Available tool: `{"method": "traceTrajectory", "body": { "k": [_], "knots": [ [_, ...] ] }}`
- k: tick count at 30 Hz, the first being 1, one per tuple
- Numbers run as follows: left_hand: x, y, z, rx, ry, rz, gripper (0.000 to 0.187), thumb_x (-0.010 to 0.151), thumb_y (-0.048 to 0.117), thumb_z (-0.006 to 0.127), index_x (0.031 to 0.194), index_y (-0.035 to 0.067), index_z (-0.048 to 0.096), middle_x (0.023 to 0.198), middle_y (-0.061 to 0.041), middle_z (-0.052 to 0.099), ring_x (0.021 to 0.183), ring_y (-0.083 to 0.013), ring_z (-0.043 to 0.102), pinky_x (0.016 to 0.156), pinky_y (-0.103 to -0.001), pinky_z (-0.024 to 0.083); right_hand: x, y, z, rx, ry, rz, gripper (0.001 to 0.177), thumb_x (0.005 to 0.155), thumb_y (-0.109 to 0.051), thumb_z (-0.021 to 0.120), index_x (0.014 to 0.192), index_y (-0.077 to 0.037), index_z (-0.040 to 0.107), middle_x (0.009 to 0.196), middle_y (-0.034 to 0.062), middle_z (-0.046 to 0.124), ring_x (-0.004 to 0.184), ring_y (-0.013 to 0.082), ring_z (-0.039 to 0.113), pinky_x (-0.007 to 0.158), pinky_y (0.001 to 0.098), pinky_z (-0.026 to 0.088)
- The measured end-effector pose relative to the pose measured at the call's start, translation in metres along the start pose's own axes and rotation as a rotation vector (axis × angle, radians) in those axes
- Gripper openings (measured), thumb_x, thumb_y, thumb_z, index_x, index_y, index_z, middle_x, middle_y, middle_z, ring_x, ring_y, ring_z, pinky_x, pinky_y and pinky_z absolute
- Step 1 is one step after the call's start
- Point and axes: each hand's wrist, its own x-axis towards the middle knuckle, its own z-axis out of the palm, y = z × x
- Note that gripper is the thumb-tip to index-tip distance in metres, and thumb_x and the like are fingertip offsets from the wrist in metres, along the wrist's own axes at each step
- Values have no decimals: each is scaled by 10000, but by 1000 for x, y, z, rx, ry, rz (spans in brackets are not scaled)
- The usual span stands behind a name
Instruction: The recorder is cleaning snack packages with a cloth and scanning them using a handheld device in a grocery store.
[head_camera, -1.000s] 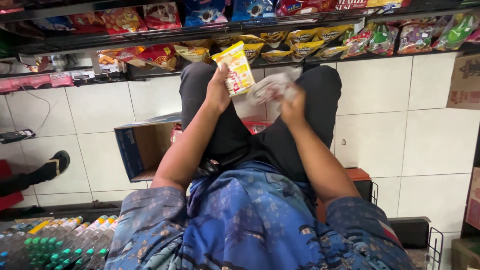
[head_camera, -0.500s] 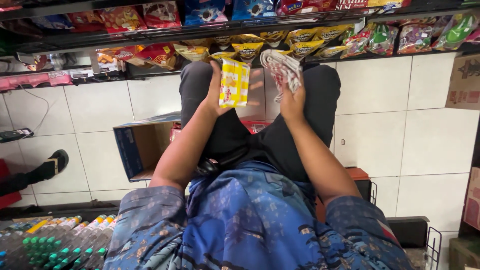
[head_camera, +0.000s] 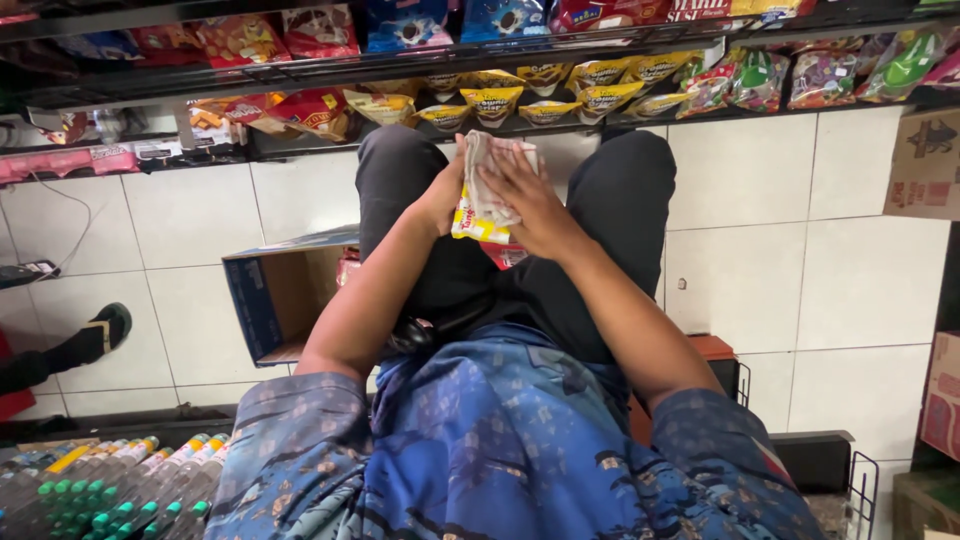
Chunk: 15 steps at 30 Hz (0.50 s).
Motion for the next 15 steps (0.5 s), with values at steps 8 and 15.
{"method": "traceTrajectory", "body": {
  "k": [8,15],
  "knots": [
    [2,5,-12,-64,-73,212,911,957,765,271,1541,84,432,1420,-200,591,1266,-352,634,1092,-511,530,-3,-10,-1,21,-44,-44,627,811,-105,669,1429,-180,594,1575,146,447,1535,406,272,1210,667,118],
    [3,10,-7,-144,23,325,897,904,771,377,1507,109,417,1401,-198,602,1152,-358,656,953,-544,564,-25,28,23,332,247,19,442,846,-49,627,1283,11,623,1234,222,688,1193,386,657,1054,450,494]
  ]
}}
